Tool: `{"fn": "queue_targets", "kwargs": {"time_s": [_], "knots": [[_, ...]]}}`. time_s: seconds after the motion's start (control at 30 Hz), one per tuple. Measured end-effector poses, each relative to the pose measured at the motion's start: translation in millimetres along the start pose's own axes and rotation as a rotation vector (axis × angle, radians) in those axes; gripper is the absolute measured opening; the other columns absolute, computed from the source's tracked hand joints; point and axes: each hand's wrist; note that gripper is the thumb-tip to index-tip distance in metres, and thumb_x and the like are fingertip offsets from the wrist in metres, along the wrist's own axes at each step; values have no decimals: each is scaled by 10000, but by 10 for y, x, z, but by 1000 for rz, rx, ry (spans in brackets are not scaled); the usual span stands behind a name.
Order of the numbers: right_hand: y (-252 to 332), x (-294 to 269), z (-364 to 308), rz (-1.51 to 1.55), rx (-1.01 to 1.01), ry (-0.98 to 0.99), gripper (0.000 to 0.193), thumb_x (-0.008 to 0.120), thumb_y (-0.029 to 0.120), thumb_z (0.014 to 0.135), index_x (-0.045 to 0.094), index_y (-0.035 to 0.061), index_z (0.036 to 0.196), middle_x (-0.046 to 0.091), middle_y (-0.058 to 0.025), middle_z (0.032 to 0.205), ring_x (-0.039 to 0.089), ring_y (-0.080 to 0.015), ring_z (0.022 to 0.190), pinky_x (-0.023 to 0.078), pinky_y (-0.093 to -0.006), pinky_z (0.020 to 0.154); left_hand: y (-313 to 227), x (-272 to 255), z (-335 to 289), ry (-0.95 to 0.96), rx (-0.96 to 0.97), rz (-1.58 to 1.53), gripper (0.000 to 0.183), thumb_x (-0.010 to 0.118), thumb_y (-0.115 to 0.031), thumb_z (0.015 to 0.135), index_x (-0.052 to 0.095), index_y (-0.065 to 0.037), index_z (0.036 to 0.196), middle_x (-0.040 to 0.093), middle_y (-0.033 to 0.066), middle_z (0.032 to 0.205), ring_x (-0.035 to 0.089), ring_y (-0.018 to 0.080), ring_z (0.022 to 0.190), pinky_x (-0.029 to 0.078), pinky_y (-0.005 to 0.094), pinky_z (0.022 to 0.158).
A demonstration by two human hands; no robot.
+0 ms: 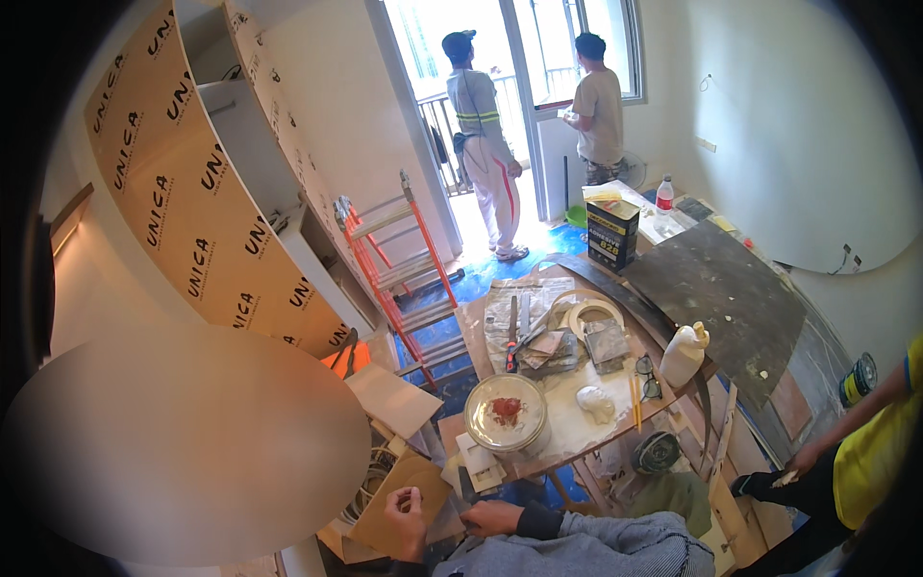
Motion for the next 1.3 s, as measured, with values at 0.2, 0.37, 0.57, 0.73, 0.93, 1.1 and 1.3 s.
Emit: {"fn": "queue_targets", "kwargs": {"time_s": [0.2, 0.37, 0.57, 0.73, 0.93, 1.1, 1.3], "knots": [[44, -83, -97, -51, 7, 32, 290, 662, 279, 919, 629, 31, 1065, 692, -160, 868, 682, -370, 864, 537, -458, 725, -24, 38, 17, -58, -35, -90, 157, 699, -153, 943, 664, -3, 915, 678, 42, 790, 625, 112, 686, 480, 256, 630], [41, -9, -143, -24, 10, 16, 289, 670, 280, 911, 633, 40, 1068, 692, -160, 869, 682, -368, 861, 536, -456, 720, -109, 19, -31, -45, -42, -164, 173, 693, -165, 958, 665, 0, 916, 677, 34, 781, 606, 99, 665, 465, 247, 623], [133, -132, -316, -39, 152, -122, 272, 674, 278, 901, 632, 56, 1053, 692, -167, 900, 675, -379, 880, 530, -481, 729, -159, 285, 282, 2, -12, -325, 158, 664, -162, 982, 650, -9, 944, 625, 8, 793, 552, 80, 682, 436, 235, 626], [287, 85, -494, -13, 224, -443, 195, 692, 254, 877, 672, 63, 917, 694, -171, 858, 673, -374, 837, 524, -479, 715, -440, 347, 849, 183, 147, -405, 124, 628, -163, 1004, 630, -39, 993, 546, -36, 796, 443, 56, 661, 357, 229, 583], [758, 404, -938, 209, 370, -931, 208, 730, 224, 834, 733, 32, 914, 734, -134, 842, 701, -303, 786, 537, -413, 699, -1550, 703, 438, 474, 432, -427, 194, 620, -171, 1011, 627, 15, 1066, 598, 24, 893, 504, 88, 780, 417, 252, 671], [1330, 1095, -1063, 458, 513, -1333, 236, 716, 251, 883, 725, 35, 977, 728, -111, 831, 693, -236, 776, 533, -365, 702, -1637, 722, -355, 1154, 448, -543, 148, 627, -131, 1000, 622, 16, 1010, 572, 8, 828, 446, 57, 707, 350, 219, 607], [1761, 2085, -775, 629, 626, -1674, 218, 687, 235, 928, 722, 22, 958, 721, -65, 801, 668, -144, 687, 530, -315, 655, -1302, 208, -1238, 1652, 208, -549, 108, 668, -105, 970, 631, -13, 924, 510, -47, 708, 414, 37, 645, 294, 212, 568]]}}
Point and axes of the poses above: each hand's wrist, its own z-axis towards the middle knuckle, its own x-axis out of the palm, y = z × x
